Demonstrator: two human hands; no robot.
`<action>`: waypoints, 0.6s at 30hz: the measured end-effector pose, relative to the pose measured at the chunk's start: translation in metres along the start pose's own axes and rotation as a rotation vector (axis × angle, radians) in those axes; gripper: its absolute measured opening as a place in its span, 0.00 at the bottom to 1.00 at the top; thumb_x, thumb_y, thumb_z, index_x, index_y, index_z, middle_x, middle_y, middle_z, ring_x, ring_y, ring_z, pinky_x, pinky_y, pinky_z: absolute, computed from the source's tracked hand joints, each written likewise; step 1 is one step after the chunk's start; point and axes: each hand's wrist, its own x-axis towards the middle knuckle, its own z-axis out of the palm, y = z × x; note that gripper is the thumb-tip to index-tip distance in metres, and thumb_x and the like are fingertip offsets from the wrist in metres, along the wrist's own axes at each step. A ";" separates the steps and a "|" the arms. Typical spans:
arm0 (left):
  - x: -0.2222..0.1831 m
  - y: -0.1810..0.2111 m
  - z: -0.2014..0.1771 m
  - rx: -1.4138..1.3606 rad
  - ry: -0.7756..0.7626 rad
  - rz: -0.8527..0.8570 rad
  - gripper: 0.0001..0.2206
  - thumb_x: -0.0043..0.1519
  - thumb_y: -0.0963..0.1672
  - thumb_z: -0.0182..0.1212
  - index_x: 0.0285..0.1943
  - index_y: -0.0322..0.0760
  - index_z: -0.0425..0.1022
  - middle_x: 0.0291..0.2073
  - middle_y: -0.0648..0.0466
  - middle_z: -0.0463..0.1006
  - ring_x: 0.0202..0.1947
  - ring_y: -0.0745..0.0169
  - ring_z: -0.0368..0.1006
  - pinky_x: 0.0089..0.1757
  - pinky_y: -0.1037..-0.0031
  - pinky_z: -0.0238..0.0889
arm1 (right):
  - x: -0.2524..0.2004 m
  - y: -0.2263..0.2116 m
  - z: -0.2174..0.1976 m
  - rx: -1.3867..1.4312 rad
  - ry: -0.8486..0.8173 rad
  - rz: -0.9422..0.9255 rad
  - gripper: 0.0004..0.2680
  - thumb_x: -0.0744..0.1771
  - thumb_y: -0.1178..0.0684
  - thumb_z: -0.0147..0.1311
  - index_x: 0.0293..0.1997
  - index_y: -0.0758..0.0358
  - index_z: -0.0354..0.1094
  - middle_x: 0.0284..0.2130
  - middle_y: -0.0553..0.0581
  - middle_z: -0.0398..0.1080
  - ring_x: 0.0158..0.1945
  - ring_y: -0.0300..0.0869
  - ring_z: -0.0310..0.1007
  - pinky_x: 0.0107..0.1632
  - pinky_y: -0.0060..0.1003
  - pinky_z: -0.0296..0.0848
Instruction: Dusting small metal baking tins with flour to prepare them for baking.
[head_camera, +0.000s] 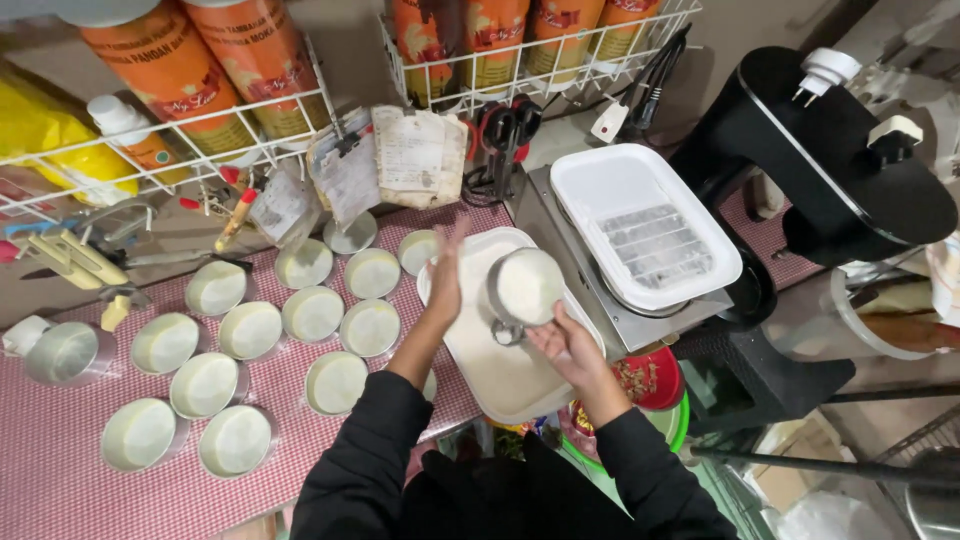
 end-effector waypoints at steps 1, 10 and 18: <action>-0.001 -0.016 0.005 0.004 0.001 0.005 0.29 0.73 0.52 0.19 0.79 0.35 0.46 0.78 0.38 0.41 0.76 0.28 0.25 0.63 0.25 0.12 | -0.001 0.003 0.000 0.002 -0.005 -0.002 0.19 0.71 0.42 0.48 0.63 0.66 0.57 0.56 0.59 0.65 0.62 0.50 0.68 0.68 0.44 0.63; 0.004 -0.055 0.004 0.043 -0.333 -0.074 0.35 0.67 0.59 0.07 0.81 0.57 0.48 0.77 0.61 0.51 0.78 0.46 0.23 0.61 0.30 0.05 | 0.005 0.002 -0.002 0.079 -0.011 0.052 0.21 0.70 0.42 0.50 0.65 0.70 0.56 0.57 0.61 0.62 0.68 0.53 0.62 0.72 0.48 0.56; -0.010 -0.051 0.006 -0.040 -0.344 -0.008 0.34 0.68 0.60 0.16 0.81 0.53 0.46 0.78 0.56 0.47 0.78 0.44 0.30 0.61 0.31 0.04 | 0.009 0.005 0.000 -0.226 -0.081 -0.091 0.18 0.72 0.44 0.48 0.65 0.66 0.56 0.54 0.55 0.60 0.65 0.47 0.65 0.70 0.46 0.60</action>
